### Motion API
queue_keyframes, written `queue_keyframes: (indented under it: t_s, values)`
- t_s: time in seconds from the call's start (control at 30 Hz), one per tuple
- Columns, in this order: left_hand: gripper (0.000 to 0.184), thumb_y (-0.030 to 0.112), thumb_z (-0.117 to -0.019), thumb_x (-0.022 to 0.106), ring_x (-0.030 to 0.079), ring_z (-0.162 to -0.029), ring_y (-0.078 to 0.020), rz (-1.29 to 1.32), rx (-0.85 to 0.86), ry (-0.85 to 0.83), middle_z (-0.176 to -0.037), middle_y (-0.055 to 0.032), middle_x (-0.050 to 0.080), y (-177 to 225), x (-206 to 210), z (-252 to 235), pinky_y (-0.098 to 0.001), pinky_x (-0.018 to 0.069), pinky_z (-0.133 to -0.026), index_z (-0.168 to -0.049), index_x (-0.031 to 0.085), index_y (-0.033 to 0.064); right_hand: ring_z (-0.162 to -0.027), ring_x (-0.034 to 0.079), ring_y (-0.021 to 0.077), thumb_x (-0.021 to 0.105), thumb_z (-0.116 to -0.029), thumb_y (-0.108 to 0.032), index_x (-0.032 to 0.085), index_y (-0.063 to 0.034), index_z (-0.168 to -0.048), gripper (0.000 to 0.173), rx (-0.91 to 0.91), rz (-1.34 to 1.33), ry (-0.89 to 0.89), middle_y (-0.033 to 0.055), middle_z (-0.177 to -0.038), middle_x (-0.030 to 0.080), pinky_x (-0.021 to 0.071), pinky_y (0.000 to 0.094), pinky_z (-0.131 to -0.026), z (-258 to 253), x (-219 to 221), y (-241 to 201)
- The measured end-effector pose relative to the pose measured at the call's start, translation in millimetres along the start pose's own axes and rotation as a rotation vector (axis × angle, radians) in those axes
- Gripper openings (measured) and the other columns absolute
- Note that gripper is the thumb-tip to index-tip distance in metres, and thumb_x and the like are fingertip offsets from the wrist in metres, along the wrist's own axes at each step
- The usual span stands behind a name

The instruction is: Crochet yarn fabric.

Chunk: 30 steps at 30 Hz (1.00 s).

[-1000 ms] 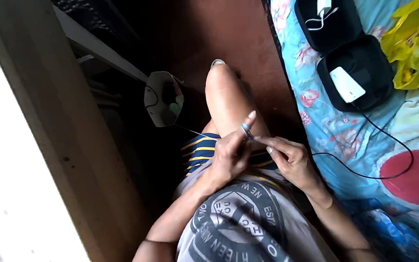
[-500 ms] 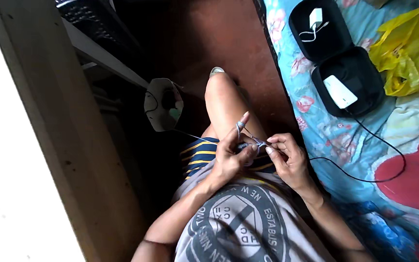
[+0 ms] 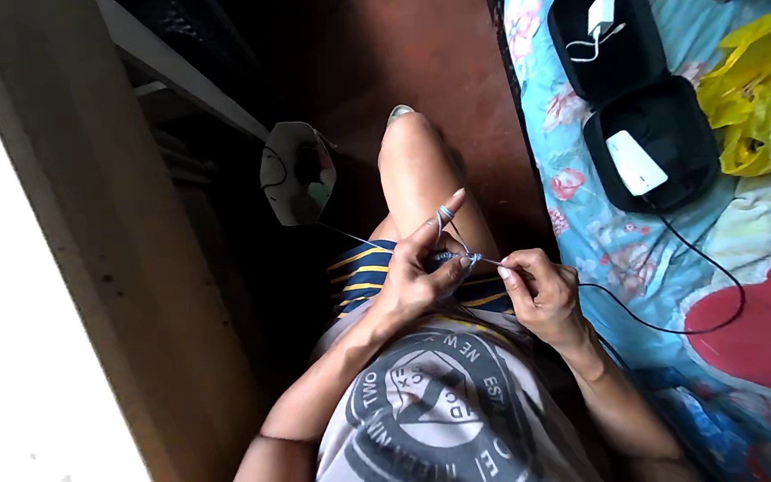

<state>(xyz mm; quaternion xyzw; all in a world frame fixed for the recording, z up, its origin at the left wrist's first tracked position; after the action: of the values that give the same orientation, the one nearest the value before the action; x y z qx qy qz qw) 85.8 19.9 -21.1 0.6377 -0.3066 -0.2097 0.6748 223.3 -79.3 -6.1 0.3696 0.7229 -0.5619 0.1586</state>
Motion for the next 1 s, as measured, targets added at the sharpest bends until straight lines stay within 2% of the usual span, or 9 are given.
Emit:
queue_keyframes:
  t_s: [0.13,0.2,0.27,0.43,0.53,0.6,0.67,0.8,1.0]
  values:
    - [0.071,-0.006,-0.0879,0.064,0.063,-0.065,-0.0086,-0.254,0.266,0.067,-0.082,-0.0071,0.070,9.0,4.6,5.8,-0.0251,0.0559,-0.061,-0.154,0.036,-0.0048,-0.063,0.062,0.0068,0.058,-0.0997,-0.013,0.067,-0.0014,-0.099,0.015,0.139,-0.026,-0.015,0.0061,-0.074,0.068,0.0509,0.0206,-0.058,2.2,4.4,-2.1]
    - [0.065,-0.005,-0.0881,0.063,0.063,-0.066,-0.0124,-0.394,0.394,0.099,-0.080,-0.0103,0.068,13.4,8.4,11.0,-0.0276,0.0556,-0.063,-0.149,0.041,-0.0070,-0.064,0.062,0.0052,0.059,-0.0995,-0.014,0.067,-0.0023,-0.099,0.014,0.199,-0.053,-0.028,0.0047,-0.074,0.068,0.0508,0.0195,-0.060,3.4,7.4,-4.8]
    - [0.047,-0.003,-0.0903,0.063,0.066,-0.068,-0.0157,-0.555,0.520,0.141,-0.081,-0.0129,0.070,20.8,12.3,17.6,-0.0285,0.0557,-0.063,-0.136,0.053,-0.0064,-0.066,0.063,0.0034,0.061,-0.0985,-0.014,0.067,-0.0023,-0.100,0.014,0.255,-0.094,-0.042,0.0041,-0.076,0.069,0.0521,0.0184,-0.063,3.0,8.8,-7.9]
    - [0.025,0.001,-0.0942,0.062,0.067,-0.073,-0.0196,-0.706,0.698,0.178,-0.085,-0.0134,0.070,29.7,22.5,30.1,-0.0289,0.0550,-0.065,-0.120,0.060,0.0011,-0.064,0.057,-0.0035,0.059,-0.0973,-0.005,0.059,-0.0046,-0.104,0.006,0.479,-0.590,-0.120,-0.0052,-0.077,0.064,0.0475,0.0122,-0.060,0.7,23.1,-1.4]
    - [0.034,0.000,-0.0943,0.064,0.065,-0.072,-0.0137,-0.450,0.562,0.148,-0.084,-0.0099,0.069,20.6,20.1,23.3,-0.0257,0.0552,-0.067,-0.128,0.056,0.0013,-0.061,0.054,-0.0033,0.059,-0.0961,-0.001,0.058,-0.0080,-0.103,0.010,0.508,-0.842,-0.093,-0.0071,-0.075,0.064,0.0434,0.0122,-0.055,-0.5,29.5,1.6]
    - [0.061,-0.002,-0.0935,0.065,0.067,-0.075,-0.0080,-0.156,0.346,0.110,-0.089,-0.0049,0.071,11.1,14.7,14.8,-0.0243,0.0577,-0.070,-0.150,0.043,0.0069,-0.070,0.061,-0.0042,0.061,-0.0960,-0.002,0.060,-0.0063,-0.104,0.009,0.376,-0.726,-0.033,-0.0066,-0.082,0.067,0.0515,0.0127,-0.064,-0.6,21.1,2.7]
    - [0.075,-0.006,-0.0903,0.064,0.068,-0.073,-0.0054,0.051,0.131,0.094,-0.090,-0.0002,0.074,2.3,11.7,9.9,-0.0232,0.0587,-0.069,-0.157,0.035,0.0104,-0.078,0.064,-0.0045,0.063,-0.0972,-0.006,0.062,-0.0007,-0.104,0.009,0.231,-0.525,0.033,-0.0019,-0.088,0.070,0.0554,0.0133,-0.073,1.6,8.8,3.4]
    - [0.078,-0.009,-0.0877,0.062,0.065,-0.067,-0.0046,0.159,-0.022,0.050,-0.084,0.0003,0.072,-4.1,7.5,5.8,-0.0205,0.0565,-0.064,-0.158,0.033,0.0057,-0.076,0.065,0.0002,0.061,-0.1001,-0.012,0.068,0.0013,-0.098,0.015,0.049,-0.200,0.069,0.0071,-0.085,0.071,0.0541,0.0136,-0.071,4.8,-4.7,1.1]
    - [0.070,-0.008,-0.0897,0.062,0.059,-0.058,-0.0031,0.235,-0.102,-0.026,-0.080,-0.0010,0.069,-8.6,3.2,2.4,-0.0155,0.0509,-0.054,-0.155,0.038,0.0019,-0.065,0.061,0.0091,0.059,-0.1008,-0.013,0.069,-0.0013,-0.093,0.017,-0.088,-0.023,0.088,0.0080,-0.074,0.065,0.0492,0.0201,-0.060,0.8,-10.4,-6.4]
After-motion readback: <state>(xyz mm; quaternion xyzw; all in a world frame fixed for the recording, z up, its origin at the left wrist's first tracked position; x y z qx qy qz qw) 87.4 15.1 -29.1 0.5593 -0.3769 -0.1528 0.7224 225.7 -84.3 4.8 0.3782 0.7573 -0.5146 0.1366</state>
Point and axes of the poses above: each hand's wrist, its own z-axis away from the middle knuckle, its own x-axis out of the palm, y = z × x, the point moved 9 cm from there along -z, towards the middle knuckle
